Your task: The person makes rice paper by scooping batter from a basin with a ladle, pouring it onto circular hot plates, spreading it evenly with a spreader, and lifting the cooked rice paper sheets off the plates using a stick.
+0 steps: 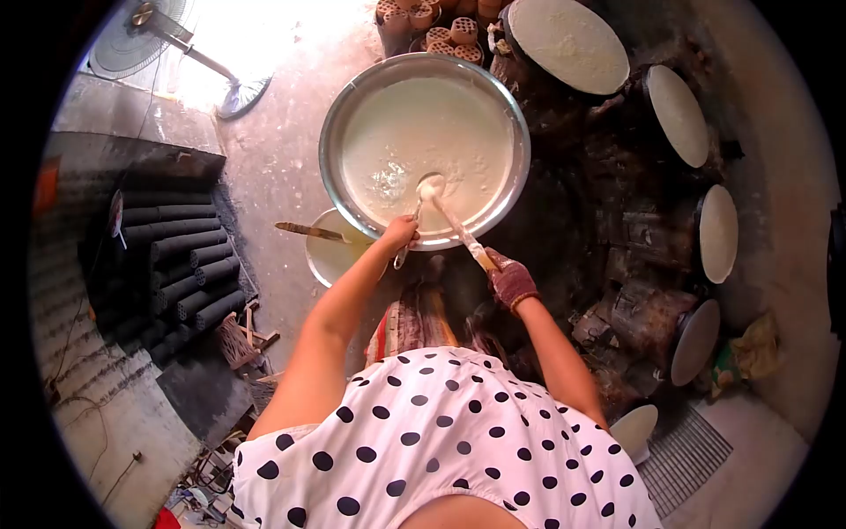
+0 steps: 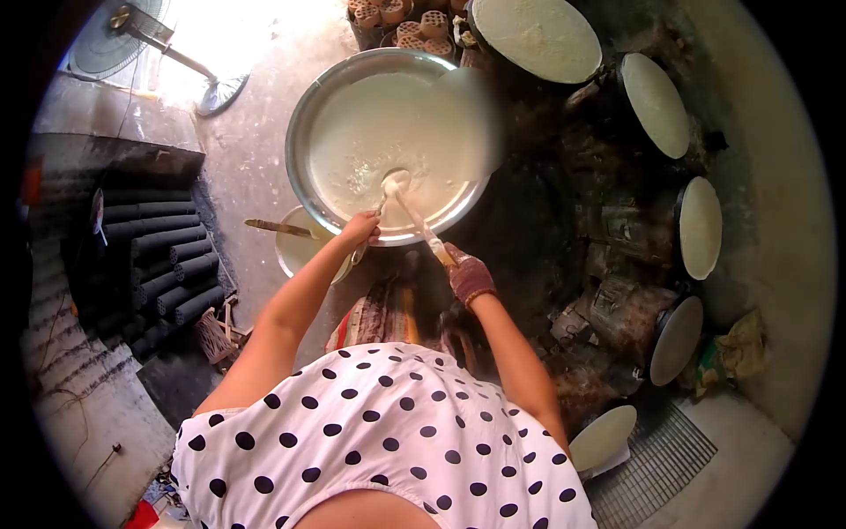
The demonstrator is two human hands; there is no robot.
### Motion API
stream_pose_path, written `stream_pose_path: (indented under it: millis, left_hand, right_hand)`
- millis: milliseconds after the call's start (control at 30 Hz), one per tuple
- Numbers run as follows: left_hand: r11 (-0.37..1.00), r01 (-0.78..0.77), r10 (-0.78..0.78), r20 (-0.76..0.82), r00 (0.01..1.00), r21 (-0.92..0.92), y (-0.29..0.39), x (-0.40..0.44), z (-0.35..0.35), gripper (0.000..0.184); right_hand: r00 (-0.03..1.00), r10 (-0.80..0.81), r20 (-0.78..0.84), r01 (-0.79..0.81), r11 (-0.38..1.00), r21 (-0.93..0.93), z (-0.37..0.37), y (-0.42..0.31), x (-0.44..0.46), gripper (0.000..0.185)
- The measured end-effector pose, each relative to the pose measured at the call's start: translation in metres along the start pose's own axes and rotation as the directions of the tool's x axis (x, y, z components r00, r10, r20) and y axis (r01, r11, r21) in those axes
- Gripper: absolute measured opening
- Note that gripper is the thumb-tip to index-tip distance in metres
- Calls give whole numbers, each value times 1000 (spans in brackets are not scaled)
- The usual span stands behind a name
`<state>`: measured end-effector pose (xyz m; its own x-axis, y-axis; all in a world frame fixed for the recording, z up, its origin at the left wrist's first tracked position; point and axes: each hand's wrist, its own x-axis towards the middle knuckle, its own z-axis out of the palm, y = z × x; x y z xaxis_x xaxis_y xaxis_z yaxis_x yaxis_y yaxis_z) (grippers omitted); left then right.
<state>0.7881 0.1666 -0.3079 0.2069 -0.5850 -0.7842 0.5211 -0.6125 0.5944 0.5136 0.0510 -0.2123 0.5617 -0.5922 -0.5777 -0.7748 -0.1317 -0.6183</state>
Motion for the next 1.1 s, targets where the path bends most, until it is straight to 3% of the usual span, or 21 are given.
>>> stream_pose_path:
  millis: [33, 100, 133, 167, 233, 300, 367, 433, 500, 567, 700, 733, 767, 800, 833, 867, 900, 967, 1000, 1033, 1100]
  left_hand:
    - [1000, 5, -5, 3, 1000, -1, 0, 0, 9, 12]
    - [831, 213, -172, 128, 977, -514, 5, -2, 28, 10]
    - [687, 299, -200, 224, 954, -662, 20, -13, 41, 8]
    - [659, 278, -157, 234, 959, -699, 31, -28, 50, 10]
    - [651, 182, -116, 140, 983, -737, 72, -66, 67, 12]
    - [751, -20, 139, 129, 982, -660, 113, -107, 68, 19]
    - [814, -208, 300, 84, 950, -543, 166, -161, 71, 35]
    - [802, -402, 486, 92, 869, -441, 208, -213, 69, 35]
    - [770, -533, 600, 115, 792, -349, 238, -251, 63, 35]
    - [739, -638, 664, 76, 744, -215, 253, -283, 57, 37]
    - [723, -681, 689, 51, 723, -114, 242, -295, 49, 37]
    - [743, -665, 670, 64, 740, -78, 240, -289, 42, 35]
    - [749, -659, 662, 74, 746, -69, 236, -274, 33, 35]
    - [834, -485, 543, 236, 806, -262, 232, -251, 23, 34]
    - [876, -255, 426, 409, 807, -409, 225, -230, 22, 34]
    - [855, -78, 352, 462, 814, -513, 221, -213, 32, 31]
    - [837, 28, 246, 420, 873, -547, 221, -214, 51, 31]
    - [893, -42, 237, 388, 891, -448, 211, -224, 88, 33]
    - [938, -282, 338, 346, 875, -201, 202, -227, 102, 36]
    - [885, -464, 432, 296, 852, 44, 192, -234, 124, 39]
    - [936, -348, 306, 381, 873, 46, 182, -229, 162, 39]
  right_hand:
    - [993, -73, -95, 74, 997, 14, 7, 3, -4, 42]
    - [961, 258, 97, -274, 935, 224, 15, -10, -18, 46]
    - [909, 342, 238, -416, 782, 464, 10, -37, -32, 54]
    - [912, 339, 232, -410, 778, 476, 7, -49, -40, 54]
    - [932, 244, 269, -363, 588, 723, -4, -71, -58, 55]
    - [950, 218, 225, -313, 606, 731, -23, -103, -69, 52]
    - [1000, -16, 20, -5, 636, 772, -34, -121, -70, 50]
    - [997, -72, -9, 48, 553, 832, -60, -152, -81, 50]
    - [955, -245, -169, 277, 524, 806, -85, -167, -88, 50]
    - [947, -257, -195, 302, 496, 814, -107, -181, -106, 44]
    - [918, -243, -313, 396, 615, 682, -134, -155, -121, 24]
    - [764, -363, -533, 588, 731, 346, -128, -144, -106, 26]
    - [671, -435, -601, 634, 756, 161, -121, -130, -94, 28]
    - [565, -499, -657, 641, 767, -31, -114, -120, -84, 30]
    - [532, -572, -624, 460, 814, -355, -112, -107, -78, 35]
    - [527, -635, -565, 218, 744, -632, -108, -95, -75, 41]
    - [537, -613, -579, 205, 761, -616, -100, -78, -79, 41]
    - [531, -571, -626, 259, 813, -522, -90, -36, -101, 58]
    - [615, -482, -624, 190, 859, -476, -92, -24, -123, 57]
    - [613, -442, -654, 149, 878, -455, -91, -2, -132, 57]
    - [519, -362, -774, 217, 932, -290, -84, 41, -151, 57]
